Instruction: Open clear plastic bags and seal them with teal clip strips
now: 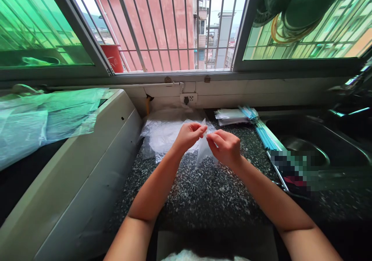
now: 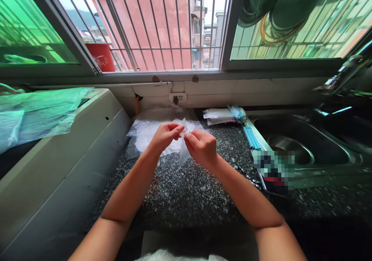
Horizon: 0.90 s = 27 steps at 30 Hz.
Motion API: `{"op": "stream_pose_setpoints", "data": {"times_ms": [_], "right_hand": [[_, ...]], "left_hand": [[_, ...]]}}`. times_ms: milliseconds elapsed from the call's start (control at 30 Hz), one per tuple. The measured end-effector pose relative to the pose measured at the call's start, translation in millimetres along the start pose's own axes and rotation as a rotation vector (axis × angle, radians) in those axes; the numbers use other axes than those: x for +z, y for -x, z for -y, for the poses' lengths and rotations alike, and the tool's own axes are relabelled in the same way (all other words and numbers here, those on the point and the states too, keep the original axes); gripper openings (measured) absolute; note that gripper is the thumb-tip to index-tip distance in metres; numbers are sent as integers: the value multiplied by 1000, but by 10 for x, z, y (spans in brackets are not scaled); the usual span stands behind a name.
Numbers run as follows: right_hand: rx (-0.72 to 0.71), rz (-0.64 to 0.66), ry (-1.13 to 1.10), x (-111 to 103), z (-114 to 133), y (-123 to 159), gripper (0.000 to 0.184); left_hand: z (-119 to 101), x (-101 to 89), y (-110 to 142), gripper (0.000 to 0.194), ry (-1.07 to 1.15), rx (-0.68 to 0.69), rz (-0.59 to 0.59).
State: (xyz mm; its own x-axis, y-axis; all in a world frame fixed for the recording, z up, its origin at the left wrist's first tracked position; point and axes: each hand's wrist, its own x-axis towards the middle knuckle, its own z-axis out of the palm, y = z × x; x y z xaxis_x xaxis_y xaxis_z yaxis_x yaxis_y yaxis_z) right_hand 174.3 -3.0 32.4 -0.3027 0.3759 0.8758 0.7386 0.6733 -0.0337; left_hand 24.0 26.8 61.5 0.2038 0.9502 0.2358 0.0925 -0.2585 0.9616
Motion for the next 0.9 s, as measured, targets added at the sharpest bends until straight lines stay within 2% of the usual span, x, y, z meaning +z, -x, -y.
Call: {"op": "stream_pose_setpoints", "data": {"times_ms": [100,300,500,600,800,900], "right_hand": [[-44,-19,47,2,4,4,14],[-73,-45,89,17,12,9,15],[-77,-20,-43,-26,5,6,18],[41,-17,-235,-88,-31,-22,19],[442,1,-506,-153,-137,-106,15],[500,82,-659,-164,-161,-134,18]], "left_hand": [[-23,7,6,20,26,-10,-18],[-66,25,26,16,31,-36,-29],[-53,-26,15,15,24,8,17],[-58,-93,21,17,0,70,79],[-133,-222,82,18,-21,135,279],[-174,-256,117,20,-59,123,409]]}}
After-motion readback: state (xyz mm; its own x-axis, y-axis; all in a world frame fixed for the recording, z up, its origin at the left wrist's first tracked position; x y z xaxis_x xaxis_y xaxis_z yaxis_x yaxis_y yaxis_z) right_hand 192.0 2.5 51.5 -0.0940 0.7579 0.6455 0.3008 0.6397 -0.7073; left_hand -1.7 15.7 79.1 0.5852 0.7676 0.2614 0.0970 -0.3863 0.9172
